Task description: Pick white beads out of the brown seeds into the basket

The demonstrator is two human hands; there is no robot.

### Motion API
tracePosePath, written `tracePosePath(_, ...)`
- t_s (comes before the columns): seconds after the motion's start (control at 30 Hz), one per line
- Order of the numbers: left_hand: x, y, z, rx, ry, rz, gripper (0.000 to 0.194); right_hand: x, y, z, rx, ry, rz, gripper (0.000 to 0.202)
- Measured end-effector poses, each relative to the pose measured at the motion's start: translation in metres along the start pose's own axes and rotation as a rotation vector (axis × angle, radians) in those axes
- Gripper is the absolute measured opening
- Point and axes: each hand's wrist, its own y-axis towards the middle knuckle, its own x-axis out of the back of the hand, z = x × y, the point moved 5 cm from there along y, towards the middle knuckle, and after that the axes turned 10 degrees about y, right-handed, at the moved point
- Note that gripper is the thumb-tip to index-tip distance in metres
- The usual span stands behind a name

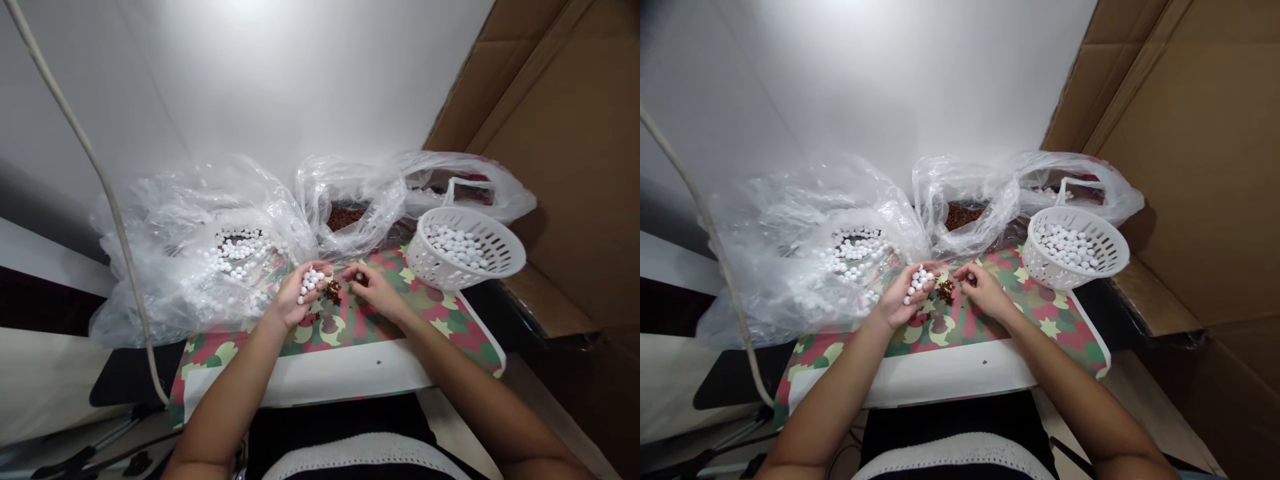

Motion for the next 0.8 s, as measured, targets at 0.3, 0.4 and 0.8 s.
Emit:
tracePosePath(0.3, 0.001, -0.006, 0.003, 0.102, 0.024, 0.075, 0.046, -0.015, 0.002, -0.007, 0.145, -0.462, 0.033, 0.011)
tracePosePath(0.4, 0.000, -0.005, 0.002, 0.073, 0.098, 0.086, 0.048, -0.013, 0.002, -0.005, 0.170, -0.413, 0.032, 0.012)
tracePosePath(0.8, -0.020, -0.012, 0.008, 0.006, 0.255, 0.245, 0.044, -0.013, -0.017, 0.034, 0.079, 0.297, 0.093, 0.033)
